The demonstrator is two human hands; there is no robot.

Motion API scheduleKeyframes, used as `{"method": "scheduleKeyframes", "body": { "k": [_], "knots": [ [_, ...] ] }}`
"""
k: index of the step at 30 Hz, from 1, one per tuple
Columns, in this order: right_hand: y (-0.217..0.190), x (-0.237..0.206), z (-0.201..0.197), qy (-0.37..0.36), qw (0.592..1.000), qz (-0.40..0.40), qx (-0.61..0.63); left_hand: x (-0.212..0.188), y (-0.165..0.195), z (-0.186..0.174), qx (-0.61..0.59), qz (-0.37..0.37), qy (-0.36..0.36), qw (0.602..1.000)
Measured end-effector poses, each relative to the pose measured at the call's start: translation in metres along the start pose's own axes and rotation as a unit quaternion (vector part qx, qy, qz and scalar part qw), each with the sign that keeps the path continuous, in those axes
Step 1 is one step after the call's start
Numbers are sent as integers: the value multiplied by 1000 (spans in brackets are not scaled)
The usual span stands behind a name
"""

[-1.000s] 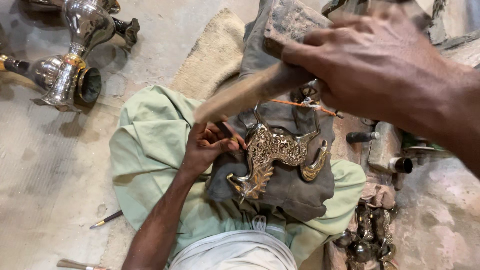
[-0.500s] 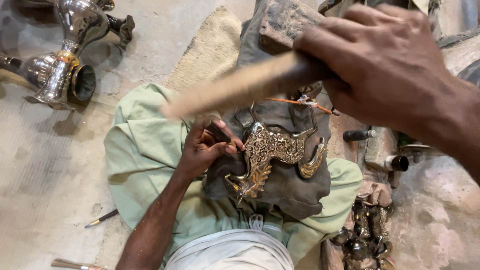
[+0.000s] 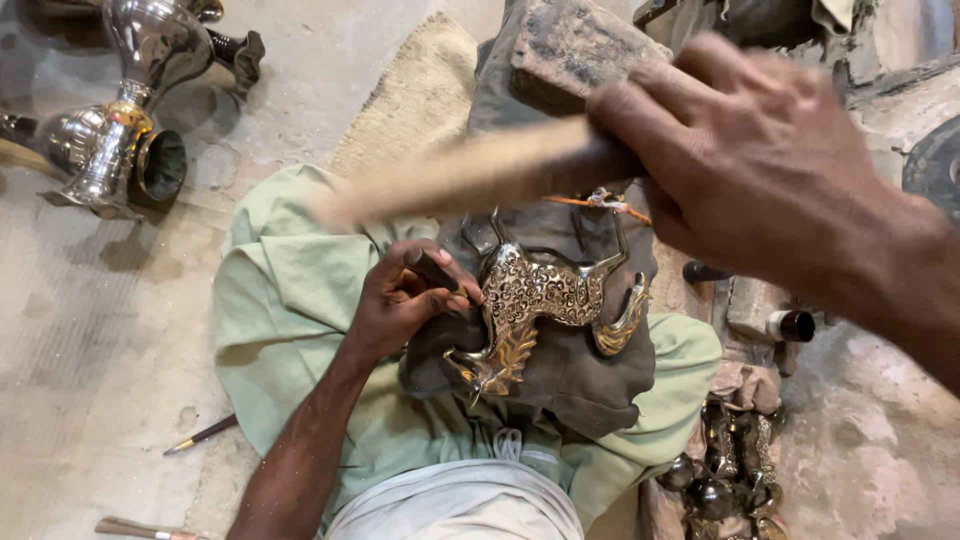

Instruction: The person sits on the floor with a brass animal figurine resting on a sandbag cushion and holds a chisel against its decorated surface. They strike the chisel with a wooden mallet to work the ornamentation, repositioning the chisel and rotating the figurine, and at one point retie the cord securing the piece before resuming chiseling.

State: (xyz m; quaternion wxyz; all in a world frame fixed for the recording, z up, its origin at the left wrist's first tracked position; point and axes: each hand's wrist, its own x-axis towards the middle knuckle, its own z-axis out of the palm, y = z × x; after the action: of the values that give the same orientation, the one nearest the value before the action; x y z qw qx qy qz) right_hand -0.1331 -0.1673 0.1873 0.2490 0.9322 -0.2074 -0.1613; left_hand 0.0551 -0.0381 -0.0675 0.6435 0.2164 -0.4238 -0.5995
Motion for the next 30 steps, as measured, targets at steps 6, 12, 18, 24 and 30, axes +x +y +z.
{"method": "scheduleKeyframes", "body": {
  "k": [6, 12, 18, 24, 30],
  "knots": [
    [-4, 0, 1, 68, 996, -39, -49, -1, 1, -1, 66, 19, -28, 997],
    [-6, -2, -5, 15, 988, -40, -148, -3, -1, 1, 14, -3, 8, 1000],
    [-3, -8, -3, 41, 991, -44, -123, -4, -2, -2, -5, -17, -28, 999],
    [-6, -16, -8, -76, 982, 114, 127, -4, 0, 5, 8, 22, -1, 1000],
    [-7, -17, -7, -14, 994, 68, 79, -3, 2, 7, -15, 8, -21, 1000]
  ]
}}
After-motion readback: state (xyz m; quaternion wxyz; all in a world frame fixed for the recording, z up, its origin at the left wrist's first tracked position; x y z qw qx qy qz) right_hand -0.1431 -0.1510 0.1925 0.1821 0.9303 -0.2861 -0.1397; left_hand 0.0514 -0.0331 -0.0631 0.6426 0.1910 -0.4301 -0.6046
